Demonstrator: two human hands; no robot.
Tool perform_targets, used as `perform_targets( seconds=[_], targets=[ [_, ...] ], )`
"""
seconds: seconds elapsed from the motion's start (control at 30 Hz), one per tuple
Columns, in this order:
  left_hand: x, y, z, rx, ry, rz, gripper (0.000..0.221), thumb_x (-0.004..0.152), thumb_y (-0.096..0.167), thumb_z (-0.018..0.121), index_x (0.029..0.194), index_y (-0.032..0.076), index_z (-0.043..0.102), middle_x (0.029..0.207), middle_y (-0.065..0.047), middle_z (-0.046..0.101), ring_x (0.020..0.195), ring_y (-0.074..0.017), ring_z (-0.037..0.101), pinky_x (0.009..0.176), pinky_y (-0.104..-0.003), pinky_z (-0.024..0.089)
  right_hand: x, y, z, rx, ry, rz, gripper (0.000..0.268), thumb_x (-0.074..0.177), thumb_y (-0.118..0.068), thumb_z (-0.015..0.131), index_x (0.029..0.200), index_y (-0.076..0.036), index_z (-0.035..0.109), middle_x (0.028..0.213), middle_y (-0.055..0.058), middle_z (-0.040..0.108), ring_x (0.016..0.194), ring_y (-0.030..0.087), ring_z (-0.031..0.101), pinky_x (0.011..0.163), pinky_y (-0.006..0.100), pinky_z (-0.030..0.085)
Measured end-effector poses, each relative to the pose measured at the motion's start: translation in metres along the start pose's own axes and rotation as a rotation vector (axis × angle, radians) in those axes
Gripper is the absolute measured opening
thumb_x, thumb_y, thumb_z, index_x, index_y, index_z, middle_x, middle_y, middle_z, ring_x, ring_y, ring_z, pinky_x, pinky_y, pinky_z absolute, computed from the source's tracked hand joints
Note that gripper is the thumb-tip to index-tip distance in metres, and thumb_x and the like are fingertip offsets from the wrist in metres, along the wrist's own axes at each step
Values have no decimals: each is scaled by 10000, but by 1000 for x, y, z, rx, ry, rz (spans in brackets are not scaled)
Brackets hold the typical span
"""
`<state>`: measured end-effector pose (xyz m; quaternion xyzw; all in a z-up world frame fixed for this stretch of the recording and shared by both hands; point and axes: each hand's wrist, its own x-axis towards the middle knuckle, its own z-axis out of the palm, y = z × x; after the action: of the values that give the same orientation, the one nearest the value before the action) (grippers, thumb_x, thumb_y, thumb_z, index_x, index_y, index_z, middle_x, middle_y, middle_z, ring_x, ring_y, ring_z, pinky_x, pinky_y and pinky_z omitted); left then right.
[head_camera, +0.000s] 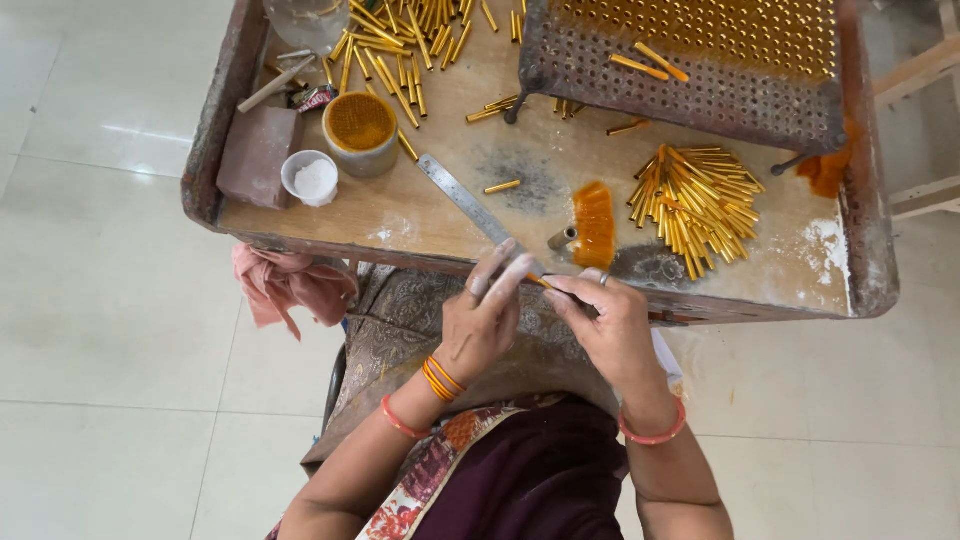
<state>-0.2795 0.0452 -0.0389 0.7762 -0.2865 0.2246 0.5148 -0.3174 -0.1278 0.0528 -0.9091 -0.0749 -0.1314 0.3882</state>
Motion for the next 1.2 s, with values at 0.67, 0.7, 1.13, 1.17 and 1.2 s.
perform_targets(
  seconds=[0.67, 0.7, 1.13, 1.17, 1.2],
  targets=[
    [106, 10, -16, 351, -97, -19, 137, 933, 104, 683, 1070, 99, 674, 962, -132, 701, 905, -334, 660, 784, -441, 491, 37, 34, -53, -386, 130, -214, 148, 942, -73, 768, 1080, -33, 730, 969, 115, 672, 822, 286, 682, 721, 382, 548],
    [99, 24, -21, 186, -65, -73, 163, 981, 81, 667, 1144, 84, 670, 950, -137, 714, 853, -345, 664, 725, -453, 498, 42, 35, -53, -415, 114, -210, 172, 929, -91, 769, 1087, -31, 740, 950, 126, 677, 787, 296, 684, 693, 389, 546],
    [17, 53, 22, -593, -395, -413, 531, 914, -45, 669, 1419, 57, 545, 800, -97, 716, 721, -159, 711, 719, -286, 580, 65, 55, -63, -541, -147, -342, 138, 907, -144, 744, 1000, -43, 755, 889, 106, 679, 756, 302, 687, 677, 404, 555],
    [18, 52, 23, -637, -410, -434, 561, 925, -46, 663, 1455, 59, 512, 806, -85, 718, 734, -134, 706, 726, -280, 582, 66, 53, -64, -531, -141, -358, 132, 913, -138, 741, 998, -37, 744, 903, 111, 679, 767, 302, 688, 683, 401, 557],
    [19, 52, 24, -681, -424, -455, 593, 936, -46, 656, 1491, 61, 478, 813, -74, 719, 748, -108, 701, 733, -274, 585, 67, 51, -65, -521, -135, -373, 127, 919, -132, 738, 995, -31, 733, 916, 115, 678, 778, 302, 690, 689, 397, 558]
  ],
)
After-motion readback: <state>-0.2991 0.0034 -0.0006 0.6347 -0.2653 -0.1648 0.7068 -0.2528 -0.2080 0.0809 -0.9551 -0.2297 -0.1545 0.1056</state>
